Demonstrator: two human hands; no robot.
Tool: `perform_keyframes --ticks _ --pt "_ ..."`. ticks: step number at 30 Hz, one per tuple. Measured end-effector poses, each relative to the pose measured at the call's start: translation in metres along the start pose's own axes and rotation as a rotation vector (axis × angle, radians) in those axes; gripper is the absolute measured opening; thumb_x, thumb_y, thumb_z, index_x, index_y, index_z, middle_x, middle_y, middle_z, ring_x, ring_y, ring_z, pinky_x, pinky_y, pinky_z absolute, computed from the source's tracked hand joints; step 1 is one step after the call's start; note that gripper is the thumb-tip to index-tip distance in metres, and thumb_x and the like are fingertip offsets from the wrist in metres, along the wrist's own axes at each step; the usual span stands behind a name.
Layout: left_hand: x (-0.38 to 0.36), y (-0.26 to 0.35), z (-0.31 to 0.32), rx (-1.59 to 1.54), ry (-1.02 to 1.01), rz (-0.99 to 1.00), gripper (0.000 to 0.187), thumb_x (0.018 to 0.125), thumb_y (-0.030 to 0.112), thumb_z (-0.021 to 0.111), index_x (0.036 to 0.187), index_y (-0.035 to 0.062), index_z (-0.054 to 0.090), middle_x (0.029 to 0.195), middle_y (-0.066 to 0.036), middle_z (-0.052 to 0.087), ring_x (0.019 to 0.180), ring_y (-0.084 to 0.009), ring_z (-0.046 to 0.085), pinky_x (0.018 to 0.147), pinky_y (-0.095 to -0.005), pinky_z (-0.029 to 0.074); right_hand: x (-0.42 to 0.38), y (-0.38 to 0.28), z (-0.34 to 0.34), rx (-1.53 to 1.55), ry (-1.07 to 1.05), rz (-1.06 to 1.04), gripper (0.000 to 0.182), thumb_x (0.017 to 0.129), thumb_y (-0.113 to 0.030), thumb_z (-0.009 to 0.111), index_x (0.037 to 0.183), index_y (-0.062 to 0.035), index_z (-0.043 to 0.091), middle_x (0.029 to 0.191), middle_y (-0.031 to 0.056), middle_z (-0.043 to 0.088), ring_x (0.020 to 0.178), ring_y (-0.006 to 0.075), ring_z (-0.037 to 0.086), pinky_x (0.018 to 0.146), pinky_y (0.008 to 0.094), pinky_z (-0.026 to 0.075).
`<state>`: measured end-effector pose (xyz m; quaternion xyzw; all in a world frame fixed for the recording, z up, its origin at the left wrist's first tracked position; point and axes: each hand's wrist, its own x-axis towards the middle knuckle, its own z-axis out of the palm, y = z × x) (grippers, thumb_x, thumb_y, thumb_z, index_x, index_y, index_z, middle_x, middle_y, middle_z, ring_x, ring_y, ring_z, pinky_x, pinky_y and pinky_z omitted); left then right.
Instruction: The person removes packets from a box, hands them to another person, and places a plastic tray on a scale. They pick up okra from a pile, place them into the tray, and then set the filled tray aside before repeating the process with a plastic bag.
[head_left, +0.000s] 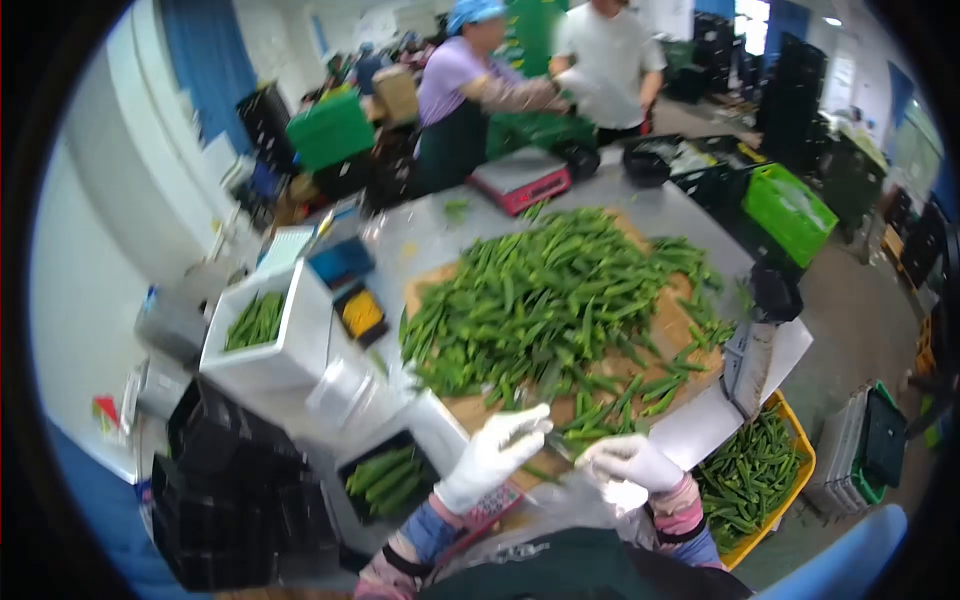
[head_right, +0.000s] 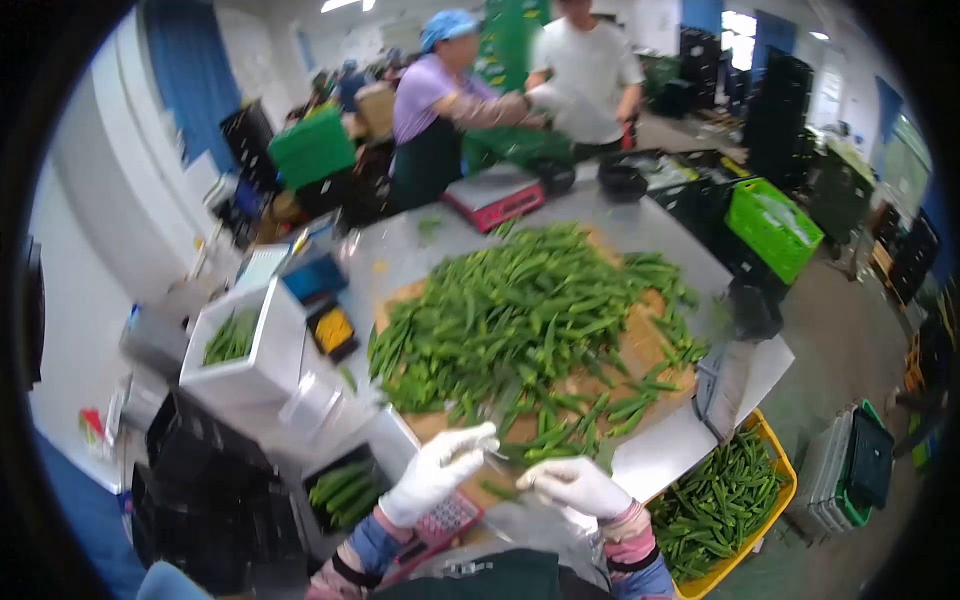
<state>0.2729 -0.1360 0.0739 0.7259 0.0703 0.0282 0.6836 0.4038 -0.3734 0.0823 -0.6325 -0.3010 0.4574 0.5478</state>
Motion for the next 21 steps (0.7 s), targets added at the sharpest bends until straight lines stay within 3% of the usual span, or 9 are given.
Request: perform_keyframes --ticks 2,3,4,6,9,12,16,19,21 --pt "-0.010 -0.014 -0.004 0.323 0.131 0.277 0.036 0.098 0.009 0.060 0.134 0.0015 0.058 0.131 -0.009 0.061 0.122 -0.0185 0.056 0.108 -0.0346 0.041 0.004 -0.004 0.006 -0.002 0.022 -0.032 0.021 0.098 -0.017 0.061 0.108 -0.0052 0.074 0.084 -0.0031 0.068 0.070 0.0023 0.056 0.059 0.0200 0.043" --pt "-0.014 -0.017 -0.001 0.284 0.188 0.247 0.031 0.098 0.008 0.061 0.128 0.0022 0.060 0.128 -0.008 0.062 0.119 -0.0174 0.057 0.106 -0.0336 0.043 0.007 -0.003 0.006 0.021 0.008 0.036 0.020 0.097 -0.016 0.061 0.107 -0.0041 0.074 0.082 -0.0024 0.068 0.068 0.0027 0.055 0.058 0.0194 0.043" --pt "-0.012 -0.012 0.002 -0.127 0.161 0.112 0.025 0.098 0.009 0.060 0.122 0.0005 0.061 0.121 -0.008 0.064 0.115 -0.0162 0.059 0.103 -0.0328 0.045 0.010 -0.001 0.009 0.023 0.054 -0.008 0.020 0.097 -0.014 0.061 0.107 -0.0017 0.073 0.080 -0.0016 0.068 0.067 0.0033 0.055 0.059 0.0192 0.043" --pt "-0.012 -0.007 0.007 -0.308 0.217 0.045 0.023 0.098 0.011 0.062 0.118 -0.0015 0.061 0.108 -0.007 0.066 0.099 -0.0141 0.064 0.093 -0.0298 0.049 0.009 -0.025 0.015 -0.076 0.110 -0.012 0.022 0.095 -0.007 0.059 0.111 0.0036 0.070 0.079 0.0021 0.067 0.067 0.0057 0.057 0.061 0.0207 0.045" --pt "-0.022 -0.002 0.011 -0.436 0.292 0.091 0.029 0.101 0.016 0.060 0.125 -0.0008 0.058 0.101 -0.003 0.063 0.089 -0.0109 0.063 0.078 -0.0259 0.051 -0.006 -0.013 -0.010 0.015 0.186 -0.184 0.037 0.092 -0.011 0.060 0.123 0.0078 0.061 0.081 0.0079 0.066 0.071 0.0124 0.060 0.065 0.0262 0.049" --pt "-0.034 -0.004 0.003 -0.462 0.496 0.125 0.042 0.104 0.016 0.053 0.142 0.0012 0.047 0.100 -0.002 0.062 0.084 -0.0082 0.060 0.070 -0.0227 0.050 -0.005 -0.003 -0.015 0.183 0.191 -0.356 0.056 0.094 -0.015 0.058 0.143 0.0082 0.044 0.097 0.0077 0.064 0.076 0.0117 0.059 0.074 0.0256 0.049" --pt "-0.073 -0.018 -0.013 -0.612 0.664 0.100 0.048 0.104 0.015 0.051 0.149 0.0033 0.039 0.112 -0.008 0.066 0.087 -0.0086 0.063 0.076 -0.0227 0.053 0.040 -0.031 0.068 0.027 0.333 -0.244 0.060 0.097 -0.006 0.051 0.154 -0.0009 0.031 0.110 0.0106 0.063 0.085 0.0124 0.061 0.078 0.0254 0.050" --pt "-0.107 -0.040 -0.045 -0.490 0.968 0.137 0.043 0.105 0.015 0.051 0.146 0.0043 0.044 0.121 -0.007 0.063 0.105 -0.0128 0.062 0.094 -0.0278 0.051 0.094 -0.011 0.119 0.111 0.216 -0.301 0.059 0.101 -0.010 0.051 0.155 0.0003 0.026 0.129 0.0178 0.059 0.112 0.0209 0.062 0.093 0.0319 0.052" --pt "-0.140 -0.040 -0.071 -0.453 1.052 0.166 0.040 0.105 0.014 0.050 0.143 0.0039 0.048 0.128 -0.007 0.061 0.116 -0.0141 0.059 0.103 -0.0295 0.046 0.134 0.021 0.142 0.001 0.122 -0.352 0.061 0.100 -0.012 0.053 0.154 0.0026 0.028 0.146 0.0197 0.050 0.131 0.0257 0.052 0.109 0.0341 0.041"
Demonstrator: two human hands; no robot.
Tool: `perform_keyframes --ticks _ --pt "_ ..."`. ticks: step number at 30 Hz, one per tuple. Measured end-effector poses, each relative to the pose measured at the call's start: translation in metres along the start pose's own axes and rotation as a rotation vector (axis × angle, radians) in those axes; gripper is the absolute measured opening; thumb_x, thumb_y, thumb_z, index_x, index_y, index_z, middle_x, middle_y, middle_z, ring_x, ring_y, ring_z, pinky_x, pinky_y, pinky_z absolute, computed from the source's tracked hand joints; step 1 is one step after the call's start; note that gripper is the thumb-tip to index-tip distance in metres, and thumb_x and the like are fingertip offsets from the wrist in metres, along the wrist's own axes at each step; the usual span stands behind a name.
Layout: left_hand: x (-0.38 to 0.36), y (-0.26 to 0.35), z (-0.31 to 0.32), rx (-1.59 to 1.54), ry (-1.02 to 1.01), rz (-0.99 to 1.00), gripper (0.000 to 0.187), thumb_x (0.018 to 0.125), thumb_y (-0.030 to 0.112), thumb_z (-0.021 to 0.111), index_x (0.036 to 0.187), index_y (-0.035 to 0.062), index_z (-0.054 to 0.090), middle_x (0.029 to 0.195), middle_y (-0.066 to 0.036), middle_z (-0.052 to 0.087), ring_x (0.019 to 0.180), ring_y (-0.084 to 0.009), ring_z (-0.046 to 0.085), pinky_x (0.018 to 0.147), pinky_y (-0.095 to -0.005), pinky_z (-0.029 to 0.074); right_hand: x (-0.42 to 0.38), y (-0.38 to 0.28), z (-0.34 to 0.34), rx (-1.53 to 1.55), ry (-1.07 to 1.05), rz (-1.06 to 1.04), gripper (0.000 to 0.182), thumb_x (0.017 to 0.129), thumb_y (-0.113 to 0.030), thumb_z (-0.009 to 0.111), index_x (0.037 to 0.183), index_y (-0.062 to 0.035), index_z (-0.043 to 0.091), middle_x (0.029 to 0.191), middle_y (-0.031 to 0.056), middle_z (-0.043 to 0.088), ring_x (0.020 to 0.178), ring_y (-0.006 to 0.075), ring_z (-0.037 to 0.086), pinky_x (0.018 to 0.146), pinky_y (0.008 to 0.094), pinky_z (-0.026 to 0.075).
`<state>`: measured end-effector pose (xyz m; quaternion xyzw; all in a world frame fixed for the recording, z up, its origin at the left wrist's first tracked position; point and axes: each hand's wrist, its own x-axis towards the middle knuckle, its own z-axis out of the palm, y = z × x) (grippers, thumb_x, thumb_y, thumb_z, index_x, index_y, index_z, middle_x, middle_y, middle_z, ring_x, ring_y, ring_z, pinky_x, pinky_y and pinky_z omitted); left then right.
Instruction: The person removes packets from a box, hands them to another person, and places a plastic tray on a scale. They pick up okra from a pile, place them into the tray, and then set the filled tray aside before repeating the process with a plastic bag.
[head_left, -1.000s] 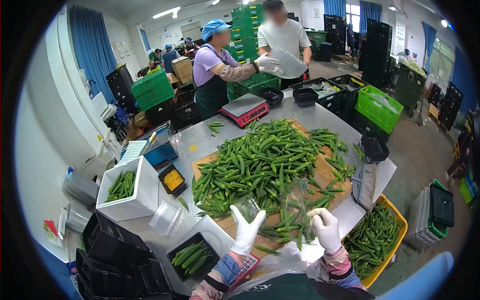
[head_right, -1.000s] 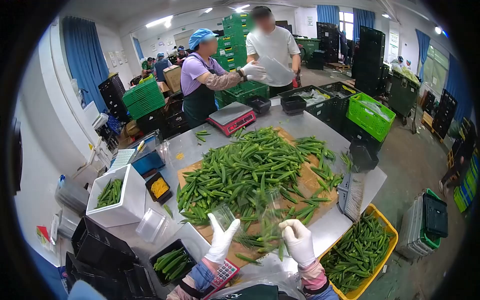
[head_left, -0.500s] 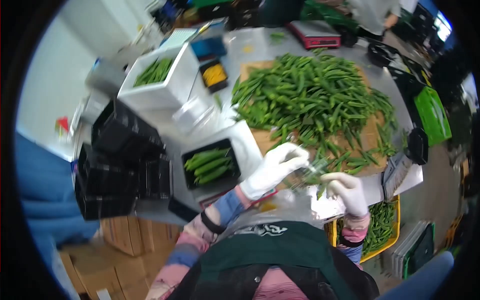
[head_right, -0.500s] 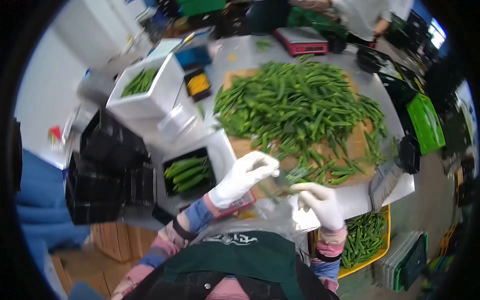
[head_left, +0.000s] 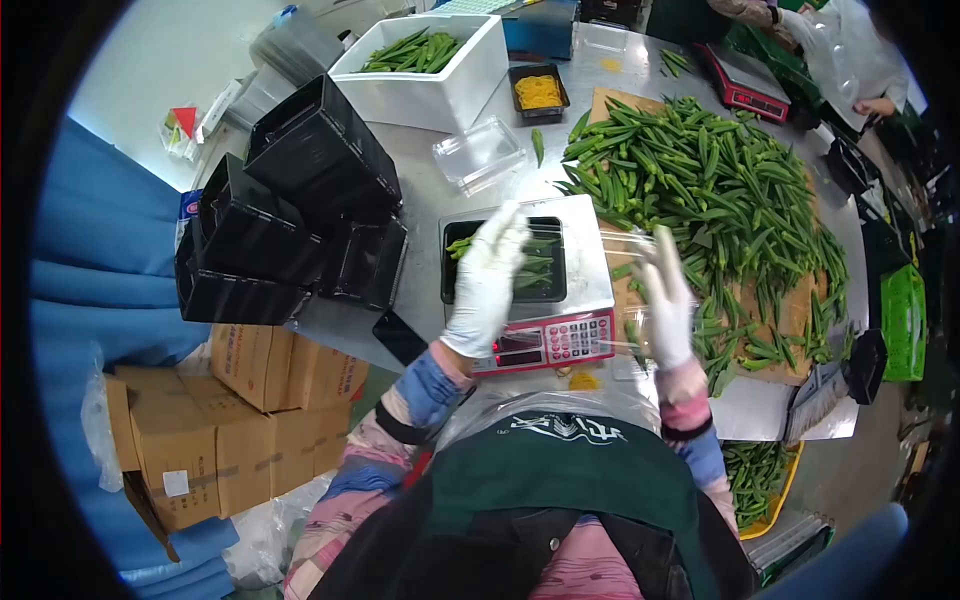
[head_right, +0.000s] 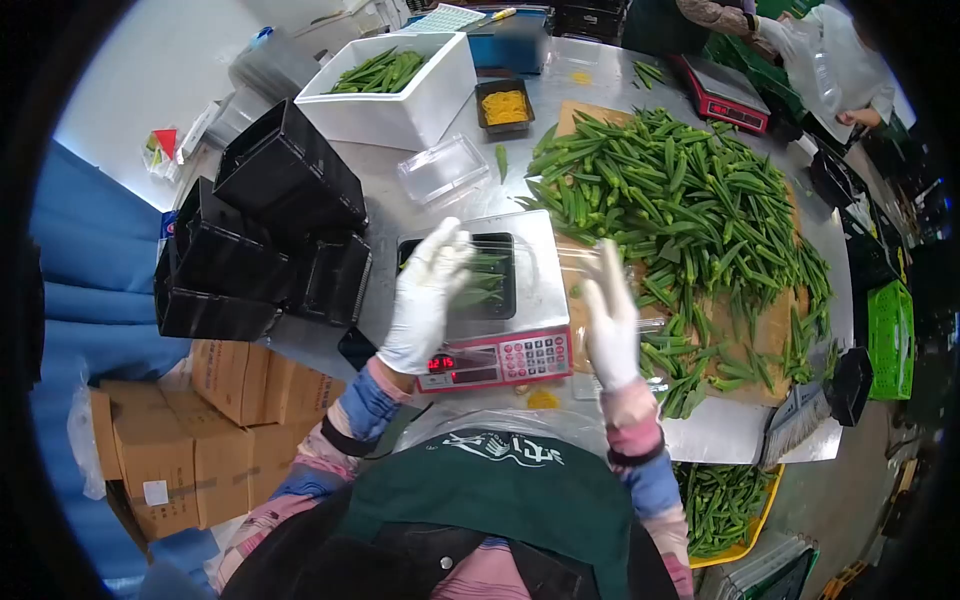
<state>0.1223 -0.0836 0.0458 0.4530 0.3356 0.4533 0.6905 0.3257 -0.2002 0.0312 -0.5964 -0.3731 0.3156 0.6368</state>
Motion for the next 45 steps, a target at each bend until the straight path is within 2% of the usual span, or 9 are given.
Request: perform_keyframes --ticks 5,8,14,26,29,33,35,40,45 --pt "0.030 -0.008 -0.083 0.466 0.157 0.210 0.038 0.105 0.011 0.048 0.141 -0.0015 0.051 0.137 -0.011 0.058 0.124 -0.0157 0.055 0.109 -0.0277 0.040 0.049 0.100 0.079 -0.124 -0.156 -0.030 0.055 0.099 -0.020 0.055 0.149 0.0002 0.040 0.158 0.0197 0.034 0.147 0.0290 0.031 0.120 0.0356 0.023" --pt "0.052 -0.040 -0.124 0.664 0.171 0.216 0.039 0.102 0.016 0.047 0.137 0.0002 0.055 0.136 -0.016 0.060 0.128 -0.0259 0.053 0.111 -0.0331 0.037 0.059 0.108 0.095 -0.736 -0.106 -0.284 0.054 0.099 -0.023 0.054 0.147 -0.0017 0.042 0.158 0.0214 0.031 0.148 0.0327 0.027 0.122 0.0378 0.021" --pt "0.068 -0.057 -0.142 0.843 0.105 0.223 0.038 0.104 0.023 0.045 0.133 0.0030 0.059 0.142 -0.019 0.054 0.135 -0.0301 0.048 0.113 -0.0361 0.034 0.066 0.115 0.097 -0.767 -0.107 -0.259 0.051 0.100 -0.022 0.052 0.147 -0.0054 0.044 0.157 0.0216 0.032 0.148 0.0337 0.028 0.122 0.0392 0.021" --pt "0.083 -0.056 -0.142 0.986 0.060 0.296 0.028 0.101 0.019 0.046 0.113 0.0063 0.068 0.110 -0.013 0.069 0.109 -0.0314 0.063 0.096 -0.0386 0.047 0.065 0.109 0.103 -0.727 -0.048 -0.237 0.038 0.100 -0.016 0.051 0.136 -0.0043 0.055 0.145 0.0203 0.048 0.139 0.0348 0.041 0.116 0.0385 0.030" --pt "0.088 -0.060 -0.153 1.019 -0.031 0.279 0.032 0.104 0.023 0.046 0.122 0.0041 0.065 0.119 -0.014 0.067 0.116 -0.0281 0.061 0.101 -0.0368 0.046 0.065 0.111 0.099 -0.728 -0.064 -0.240 0.041 0.101 -0.017 0.051 0.139 -0.0034 0.052 0.144 0.0200 0.050 0.138 0.0331 0.043 0.115 0.0379 0.031" --pt "0.062 -0.045 -0.158 0.672 0.104 0.133 0.048 0.105 0.027 0.049 0.143 -0.0035 0.046 0.142 -0.017 0.054 0.129 -0.0223 0.052 0.110 -0.0335 0.039 0.046 0.135 0.082 -0.370 -0.036 -0.023 0.046 0.103 -0.017 0.051 0.146 -0.0028 0.045 0.140 0.0180 0.055 0.131 0.0259 0.052 0.109 0.0348 0.039" --pt "0.035 -0.025 -0.160 0.708 0.255 0.083 0.048 0.104 0.024 0.054 0.143 -0.0035 0.046 0.142 -0.018 0.054 0.130 -0.0241 0.051 0.112 -0.0336 0.037 0.022 0.121 0.068 -0.096 0.033 0.160 0.046 0.100 -0.016 0.058 0.143 -0.0018 0.048 0.123 0.0163 0.065 0.111 0.0227 0.063 0.098 0.0333 0.049" --pt "-0.037 -0.025 -0.164 0.162 0.134 -0.358 0.045 0.096 0.017 0.066 0.135 -0.0007 0.051 0.105 -0.008 0.064 0.080 -0.0122 0.065 0.068 -0.0253 0.055 -0.016 0.097 0.047 0.037 -0.145 0.542 0.030 0.099 -0.017 0.061 0.123 0.0007 0.064 0.097 0.0042 0.070 0.079 0.0076 0.062 0.066 0.0203 0.047" --pt "-0.045 -0.050 -0.168 -0.186 0.164 -0.442 0.035 0.096 0.009 0.063 0.128 0.0008 0.052 0.103 -0.005 0.061 0.082 -0.0140 0.063 0.070 -0.0272 0.053 -0.020 0.104 0.059 0.361 -0.092 0.666 0.014 0.098 -0.013 0.061 0.106 -0.0030 0.065 0.092 0.0014 0.065 0.072 0.0080 0.058 0.058 0.0213 0.043"
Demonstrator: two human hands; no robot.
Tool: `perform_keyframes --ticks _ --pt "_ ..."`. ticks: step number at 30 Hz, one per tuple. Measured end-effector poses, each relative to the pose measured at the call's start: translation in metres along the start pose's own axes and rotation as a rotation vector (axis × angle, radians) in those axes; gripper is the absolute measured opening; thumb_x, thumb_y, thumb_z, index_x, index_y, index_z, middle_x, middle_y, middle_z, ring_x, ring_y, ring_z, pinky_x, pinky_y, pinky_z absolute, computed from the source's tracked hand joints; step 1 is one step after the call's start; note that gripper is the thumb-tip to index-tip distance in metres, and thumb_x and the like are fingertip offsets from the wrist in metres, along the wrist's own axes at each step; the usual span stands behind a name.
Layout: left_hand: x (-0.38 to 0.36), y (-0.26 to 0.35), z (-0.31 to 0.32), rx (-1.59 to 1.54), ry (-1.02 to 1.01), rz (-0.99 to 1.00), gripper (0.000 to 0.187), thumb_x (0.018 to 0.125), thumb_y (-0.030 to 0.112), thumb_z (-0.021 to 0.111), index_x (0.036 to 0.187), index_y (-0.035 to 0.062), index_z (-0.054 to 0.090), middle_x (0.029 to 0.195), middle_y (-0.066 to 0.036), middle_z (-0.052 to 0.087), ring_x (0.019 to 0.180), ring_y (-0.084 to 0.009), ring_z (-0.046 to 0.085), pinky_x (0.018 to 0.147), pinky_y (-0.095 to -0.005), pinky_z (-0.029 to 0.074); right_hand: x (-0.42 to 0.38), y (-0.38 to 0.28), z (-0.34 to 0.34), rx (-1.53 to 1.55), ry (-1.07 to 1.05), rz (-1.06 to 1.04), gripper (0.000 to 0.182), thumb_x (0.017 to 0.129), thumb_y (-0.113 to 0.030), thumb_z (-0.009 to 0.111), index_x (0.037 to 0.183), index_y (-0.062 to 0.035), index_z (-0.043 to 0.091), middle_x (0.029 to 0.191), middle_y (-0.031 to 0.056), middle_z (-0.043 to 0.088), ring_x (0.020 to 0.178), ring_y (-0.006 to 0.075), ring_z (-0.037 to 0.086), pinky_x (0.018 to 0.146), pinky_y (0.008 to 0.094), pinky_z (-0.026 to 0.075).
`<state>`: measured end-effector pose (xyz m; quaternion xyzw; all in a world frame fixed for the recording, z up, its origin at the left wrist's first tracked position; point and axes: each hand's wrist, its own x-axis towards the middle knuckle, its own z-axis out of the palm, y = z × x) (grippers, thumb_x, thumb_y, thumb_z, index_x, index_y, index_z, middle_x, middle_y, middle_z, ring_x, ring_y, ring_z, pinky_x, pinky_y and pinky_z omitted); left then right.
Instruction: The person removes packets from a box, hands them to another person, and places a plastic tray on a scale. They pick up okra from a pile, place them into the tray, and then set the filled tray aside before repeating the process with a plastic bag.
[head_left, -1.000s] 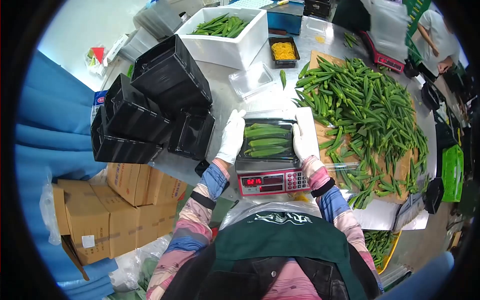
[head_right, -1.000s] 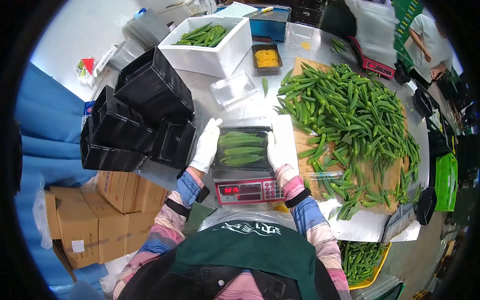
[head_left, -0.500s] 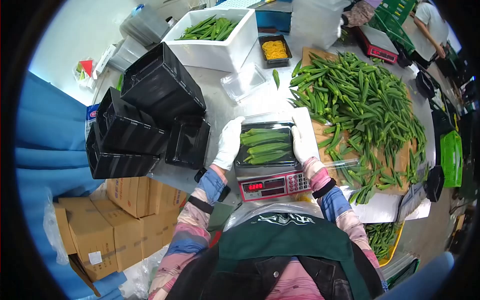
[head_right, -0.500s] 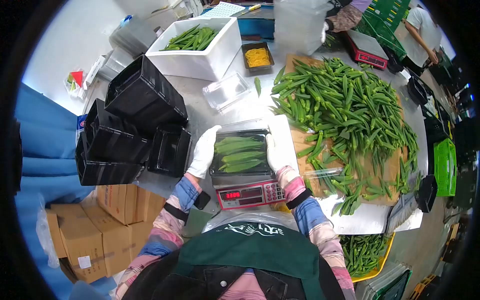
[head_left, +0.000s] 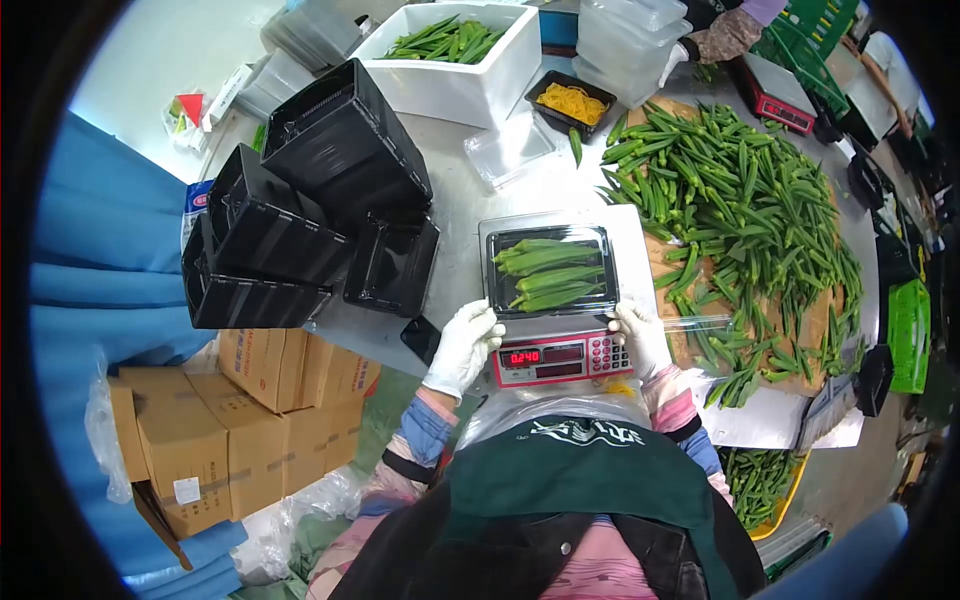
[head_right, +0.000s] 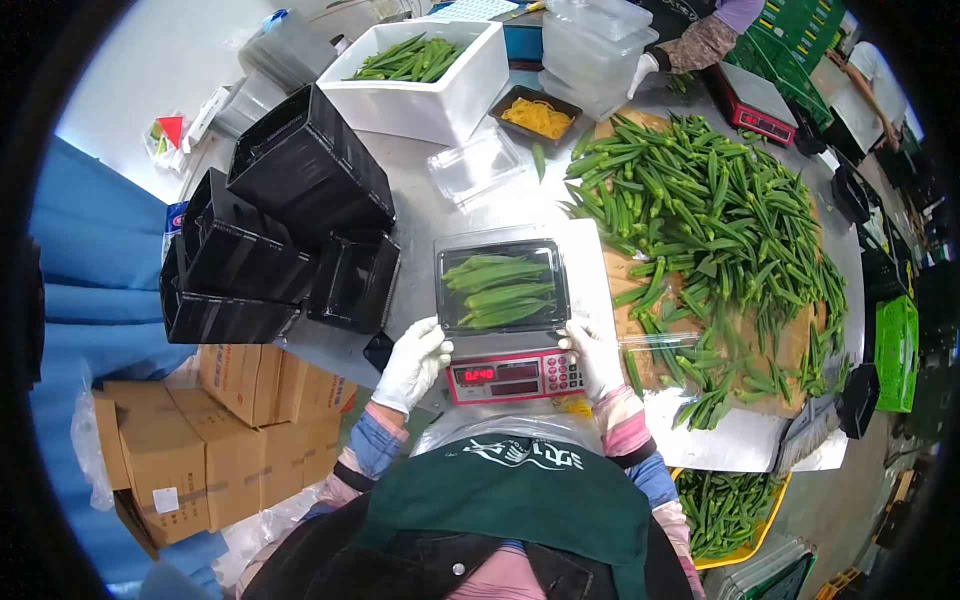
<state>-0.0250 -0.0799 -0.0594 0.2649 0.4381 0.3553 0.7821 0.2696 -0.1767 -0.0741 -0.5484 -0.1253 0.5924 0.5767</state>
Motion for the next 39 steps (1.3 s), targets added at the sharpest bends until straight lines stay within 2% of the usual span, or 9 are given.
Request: perform_keyframes --ticks 7,11,13,16,23,30,33,36,39 --pt "-0.001 0.000 0.000 -0.468 -0.409 -0.090 0.021 0.096 0.007 0.064 0.113 0.0032 0.054 0.099 -0.005 0.061 0.077 -0.0128 0.059 0.068 -0.0283 0.051 -0.005 -0.006 0.010 0.434 -0.079 -0.078 0.007 0.097 -0.012 0.060 0.099 -0.0062 0.057 0.079 -0.0036 0.051 0.069 0.0073 0.050 0.061 0.0245 0.044" --pt "-0.029 0.037 0.024 -0.078 -0.391 -0.077 0.025 0.093 0.003 0.067 0.115 0.0019 0.056 0.105 -0.006 0.062 0.092 -0.0175 0.062 0.084 -0.0327 0.053 -0.035 -0.052 0.012 0.431 -0.088 -0.095 0.009 0.094 -0.011 0.062 0.098 -0.0069 0.055 0.074 -0.0025 0.046 0.064 0.0103 0.045 0.062 0.0282 0.042" --pt "-0.022 0.055 0.041 -0.152 -0.275 -0.067 0.025 0.098 0.027 0.065 0.108 0.0055 0.057 0.113 -0.006 0.061 0.105 -0.0173 0.061 0.097 -0.0354 0.052 -0.053 -0.079 0.009 0.394 -0.280 -0.222 0.010 0.095 -0.014 0.061 0.098 -0.0059 0.057 0.072 -0.0022 0.046 0.063 0.0102 0.044 0.062 0.0276 0.040" --pt "-0.020 0.088 0.047 -0.275 -0.460 -0.124 0.082 0.095 0.068 0.044 0.144 0.0021 0.042 0.126 -0.006 0.059 0.108 -0.0143 0.057 0.094 -0.0309 0.049 -0.074 -0.099 0.009 0.156 -0.340 -0.304 0.015 0.096 -0.020 0.059 0.098 -0.0053 0.059 0.072 -0.0058 0.045 0.057 0.0042 0.038 0.057 0.0222 0.036" --pt "-0.024 0.070 0.077 0.494 -0.625 -0.483 0.067 0.082 0.029 0.079 0.135 -0.0025 0.052 0.117 -0.008 0.065 0.103 -0.0157 0.063 0.091 -0.0301 0.050 -0.097 -0.088 -0.003 -0.013 -0.147 -0.292 0.016 0.098 -0.018 0.059 0.099 -0.0017 0.063 0.077 -0.0005 0.058 0.065 0.0073 0.052 0.064 0.0227 0.043" --pt "-0.022 0.030 0.053 -0.118 -0.273 -0.461 0.031 0.086 0.016 0.069 0.111 -0.0007 0.066 0.102 -0.012 0.071 0.090 -0.0276 0.069 0.086 -0.0422 0.057 -0.111 0.000 -0.063 -0.817 0.405 -0.013 0.017 0.093 -0.023 0.067 0.101 -0.0086 0.070 0.087 0.0019 0.069 0.073 0.0148 0.064 0.069 0.0312 0.052" --pt "-0.009 0.032 0.031 -0.215 -0.398 -0.352 0.021 0.084 0.019 0.067 0.098 0.0032 0.065 0.082 -0.014 0.068 0.086 -0.0289 0.068 0.086 -0.0469 0.054 -0.094 0.084 -0.089 -1.241 0.443 -0.595 0.018 0.087 -0.024 0.070 0.102 -0.0136 0.071 0.097 0.0056 0.069 0.087 0.0268 0.065 0.079 0.0410 0.052" --pt "-0.059 0.050 0.102 -0.037 -0.177 -0.246 0.025 0.087 0.015 0.064 0.108 0.0033 0.064 0.093 -0.011 0.069 0.089 -0.0263 0.068 0.090 -0.0396 0.053 -0.083 0.115 -0.085 -1.470 0.473 -0.502 0.023 0.084 -0.029 0.070 0.102 -0.0134 0.072 0.113 0.0111 0.065 0.108 0.0345 0.057 0.094 0.0485 0.045" --pt "-0.052 0.039 0.071 0.910 -0.699 0.439 0.030 0.083 -0.002 0.069 0.112 0.0000 0.064 0.106 -0.012 0.068 0.102 -0.0228 0.065 0.088 -0.0361 0.051 -0.073 0.155 -0.119 -1.196 0.340 -0.485 0.015 0.085 -0.016 0.068 0.095 -0.0076 0.074 0.105 0.0148 0.067 0.098 0.0338 0.061 0.090 0.0427 0.048"
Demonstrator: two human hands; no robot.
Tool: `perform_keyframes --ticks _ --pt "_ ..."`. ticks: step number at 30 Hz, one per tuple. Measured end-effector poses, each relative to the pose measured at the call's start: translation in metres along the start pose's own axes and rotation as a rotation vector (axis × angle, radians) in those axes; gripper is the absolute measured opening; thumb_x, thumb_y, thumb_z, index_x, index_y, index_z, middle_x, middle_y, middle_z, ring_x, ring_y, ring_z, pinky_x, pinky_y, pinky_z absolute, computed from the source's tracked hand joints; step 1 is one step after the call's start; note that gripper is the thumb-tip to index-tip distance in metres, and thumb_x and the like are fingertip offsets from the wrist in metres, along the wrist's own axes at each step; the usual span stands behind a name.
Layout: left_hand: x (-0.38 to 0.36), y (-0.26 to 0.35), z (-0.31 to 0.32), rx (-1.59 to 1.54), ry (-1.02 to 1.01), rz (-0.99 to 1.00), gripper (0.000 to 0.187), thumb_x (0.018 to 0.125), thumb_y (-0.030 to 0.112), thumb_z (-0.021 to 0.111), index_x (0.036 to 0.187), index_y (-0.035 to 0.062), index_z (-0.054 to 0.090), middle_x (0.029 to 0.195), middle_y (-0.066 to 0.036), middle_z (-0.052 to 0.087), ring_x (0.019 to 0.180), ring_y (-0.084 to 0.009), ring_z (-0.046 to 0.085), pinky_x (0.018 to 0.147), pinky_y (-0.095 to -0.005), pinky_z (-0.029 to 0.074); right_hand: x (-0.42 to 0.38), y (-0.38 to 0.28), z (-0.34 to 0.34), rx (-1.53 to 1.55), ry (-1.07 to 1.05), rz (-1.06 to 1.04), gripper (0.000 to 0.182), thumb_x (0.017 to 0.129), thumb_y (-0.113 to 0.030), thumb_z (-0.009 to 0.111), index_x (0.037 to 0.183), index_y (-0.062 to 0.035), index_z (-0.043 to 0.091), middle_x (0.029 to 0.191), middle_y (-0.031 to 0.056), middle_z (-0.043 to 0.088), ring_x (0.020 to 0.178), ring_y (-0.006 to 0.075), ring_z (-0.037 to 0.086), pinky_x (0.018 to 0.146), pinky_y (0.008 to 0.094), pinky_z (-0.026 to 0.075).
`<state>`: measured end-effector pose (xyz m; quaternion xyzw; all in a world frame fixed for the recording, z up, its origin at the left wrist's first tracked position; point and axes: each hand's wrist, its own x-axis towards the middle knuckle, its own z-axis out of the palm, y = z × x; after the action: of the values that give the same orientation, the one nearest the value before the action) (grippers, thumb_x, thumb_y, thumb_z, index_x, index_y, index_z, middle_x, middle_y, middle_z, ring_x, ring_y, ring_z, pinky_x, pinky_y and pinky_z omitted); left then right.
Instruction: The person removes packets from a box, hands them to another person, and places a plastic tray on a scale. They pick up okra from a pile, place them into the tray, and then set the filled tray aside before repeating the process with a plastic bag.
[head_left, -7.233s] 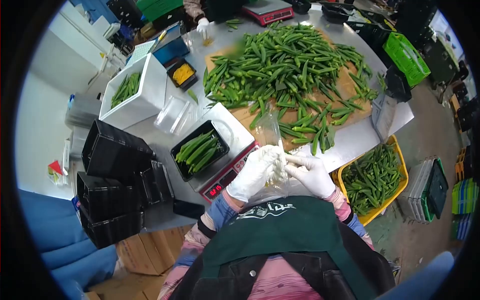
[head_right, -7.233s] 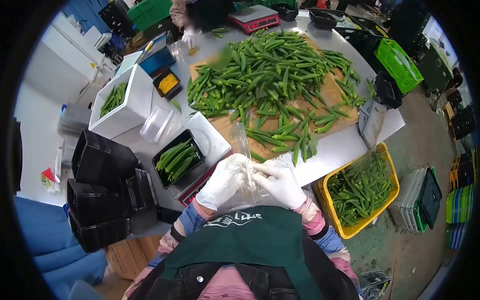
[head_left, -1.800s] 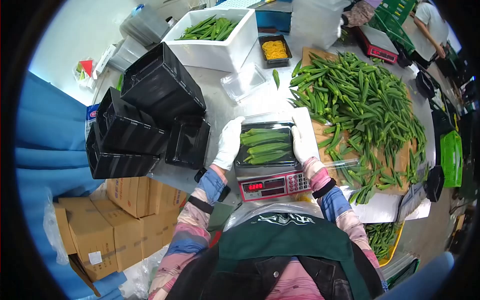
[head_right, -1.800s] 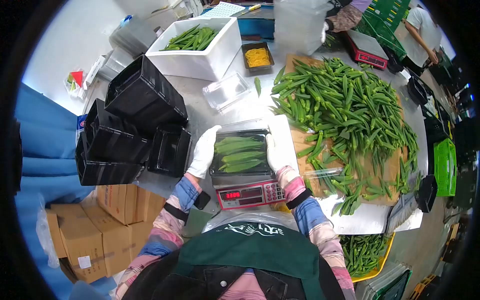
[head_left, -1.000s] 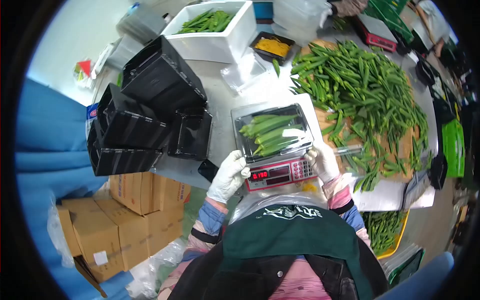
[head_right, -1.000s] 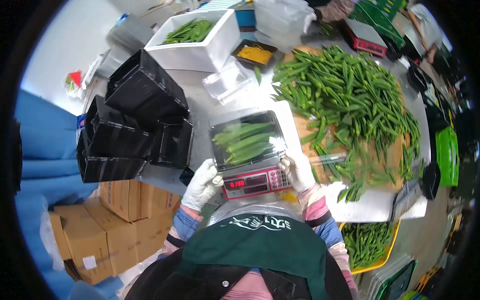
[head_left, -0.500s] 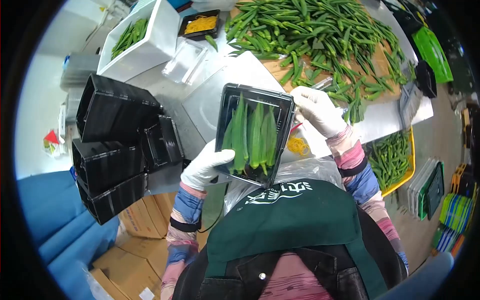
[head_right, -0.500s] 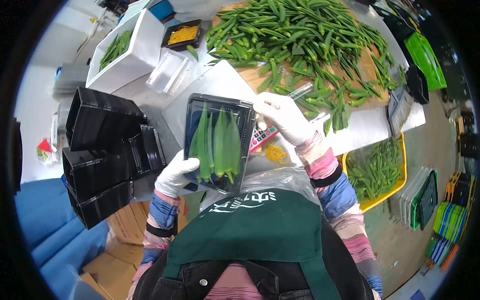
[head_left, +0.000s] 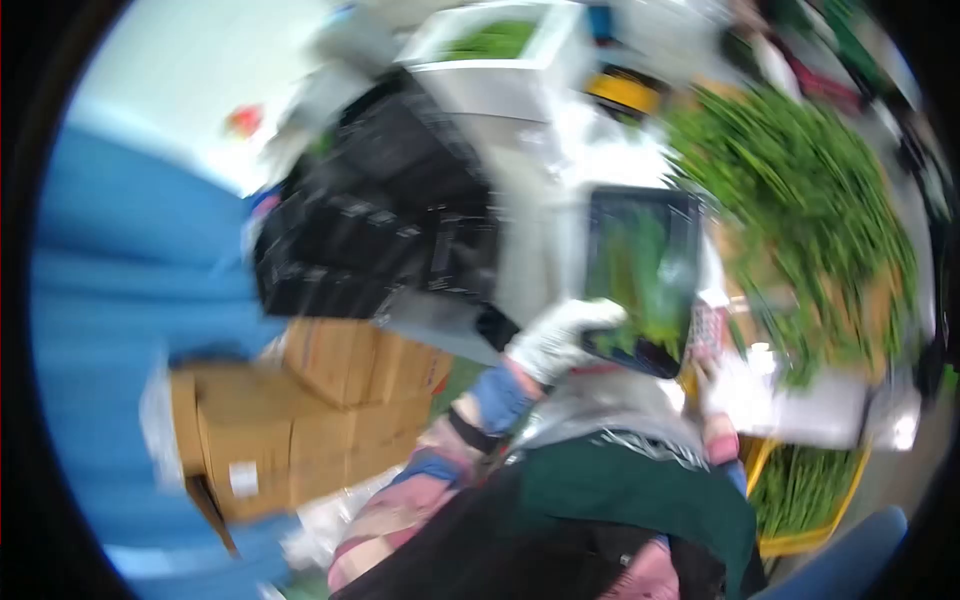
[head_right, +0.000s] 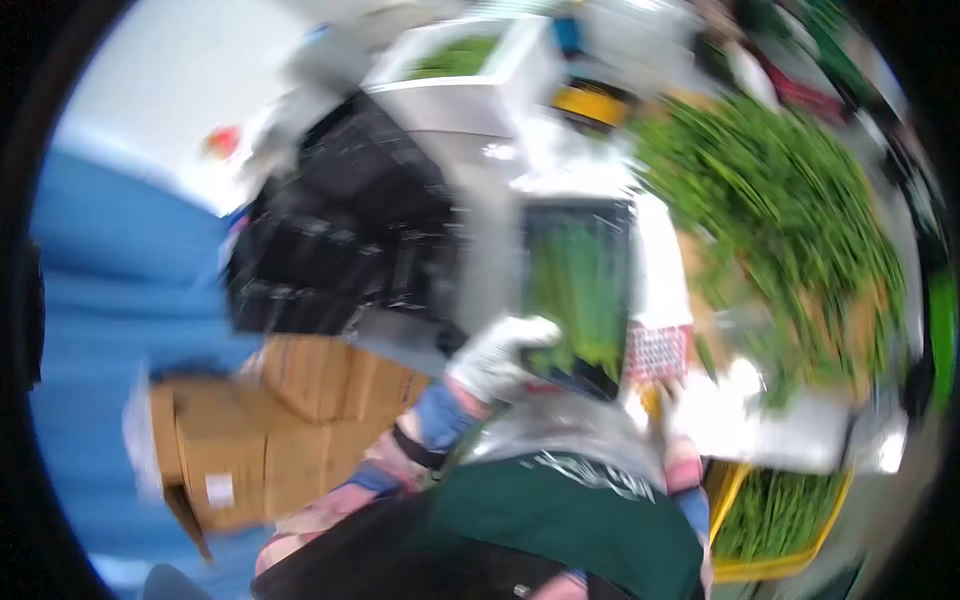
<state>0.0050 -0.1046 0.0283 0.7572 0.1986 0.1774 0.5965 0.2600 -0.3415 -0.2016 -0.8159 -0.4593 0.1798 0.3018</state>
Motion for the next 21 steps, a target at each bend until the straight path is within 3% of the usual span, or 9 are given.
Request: perform_keyframes --ticks 1,2,3,5,9,13,15,17,21 --pt "-0.002 0.003 0.001 -0.032 0.031 0.272 0.029 0.085 0.002 0.070 0.114 -0.0008 0.065 0.107 -0.013 0.070 0.100 -0.0220 0.067 0.087 -0.0344 0.052 0.000 0.004 -0.013 -0.022 -0.065 -0.017 0.025 0.087 -0.014 0.066 0.108 -0.0031 0.071 0.114 0.0181 0.065 0.103 0.0358 0.061 0.093 0.0419 0.048" --pt "-0.005 0.028 0.008 -0.609 -0.040 -0.116 0.025 0.087 0.005 0.070 0.111 -0.0021 0.067 0.104 -0.010 0.071 0.095 -0.0194 0.068 0.085 -0.0325 0.053 0.004 0.001 -0.020 -0.012 -0.088 -0.044 0.025 0.087 -0.014 0.066 0.109 -0.0031 0.071 0.114 0.0179 0.065 0.103 0.0356 0.062 0.093 0.0418 0.048" --pt "-0.008 0.054 0.014 -1.209 0.136 -0.513 0.022 0.090 0.008 0.070 0.108 -0.0034 0.069 0.101 -0.008 0.072 0.090 -0.0168 0.068 0.084 -0.0305 0.054 0.017 -0.009 -0.021 0.007 -0.102 -0.083 0.025 0.087 -0.014 0.065 0.109 -0.0030 0.071 0.114 0.0178 0.065 0.103 0.0354 0.062 0.093 0.0417 0.048" --pt "-0.031 0.059 0.026 -1.305 0.221 -0.396 0.016 0.090 0.008 0.072 0.103 -0.0014 0.070 0.092 -0.005 0.071 0.083 -0.0130 0.066 0.076 -0.0306 0.055 0.030 -0.039 -0.023 0.065 -0.122 -0.144 0.025 0.087 -0.014 0.065 0.109 -0.0030 0.070 0.114 0.0176 0.065 0.103 0.0350 0.062 0.093 0.0416 0.049" --pt "-0.080 0.038 0.059 -1.313 0.351 -0.072 0.055 0.085 0.004 0.075 0.135 0.0007 0.053 0.118 -0.009 0.067 0.103 -0.0170 0.066 0.091 -0.0330 0.055 0.039 -0.125 -0.013 0.188 -0.249 -0.292 0.025 0.088 -0.014 0.064 0.110 -0.0028 0.070 0.114 0.0171 0.066 0.103 0.0343 0.062 0.092 0.0413 0.049" --pt "-0.077 0.024 0.053 -1.222 0.530 -0.104 0.057 0.082 0.009 0.078 0.133 0.0016 0.056 0.113 -0.007 0.070 0.098 -0.0140 0.067 0.086 -0.0306 0.055 0.087 -0.184 0.013 0.305 -0.523 -0.389 0.025 0.089 -0.014 0.063 0.111 -0.0026 0.069 0.114 0.0166 0.066 0.102 0.0335 0.062 0.092 0.0410 0.049" --pt "-0.076 -0.001 0.050 -1.119 0.655 -0.294 0.056 0.081 0.007 0.077 0.133 0.0011 0.056 0.115 -0.008 0.070 0.097 -0.0137 0.067 0.084 -0.0302 0.055 0.105 -0.207 0.032 0.346 -0.666 -0.444 0.025 0.090 -0.014 0.062 0.111 -0.0025 0.069 0.114 0.0163 0.066 0.102 0.0331 0.062 0.091 0.0408 0.049" --pt "-0.073 -0.002 0.051 -1.059 0.782 -0.077 0.062 0.077 0.006 0.079 0.135 0.0022 0.056 0.116 -0.008 0.069 0.100 -0.0137 0.064 0.089 -0.0307 0.051 0.116 -0.225 0.048 0.371 -0.811 -0.484 0.025 0.090 -0.014 0.062 0.111 -0.0024 0.068 0.114 0.0161 0.066 0.102 0.0327 0.062 0.091 0.0407 0.049" --pt "-0.082 0.009 0.046 -0.980 0.968 0.013 0.066 0.077 0.008 0.079 0.137 0.0025 0.053 0.125 -0.007 0.064 0.109 -0.0144 0.060 0.093 -0.0329 0.049 0.119 -0.257 0.069 0.386 -1.046 -0.533 0.025 0.091 -0.014 0.061 0.112 -0.0023 0.068 0.114 0.0156 0.066 0.101 0.0320 0.062 0.090 0.0404 0.050"
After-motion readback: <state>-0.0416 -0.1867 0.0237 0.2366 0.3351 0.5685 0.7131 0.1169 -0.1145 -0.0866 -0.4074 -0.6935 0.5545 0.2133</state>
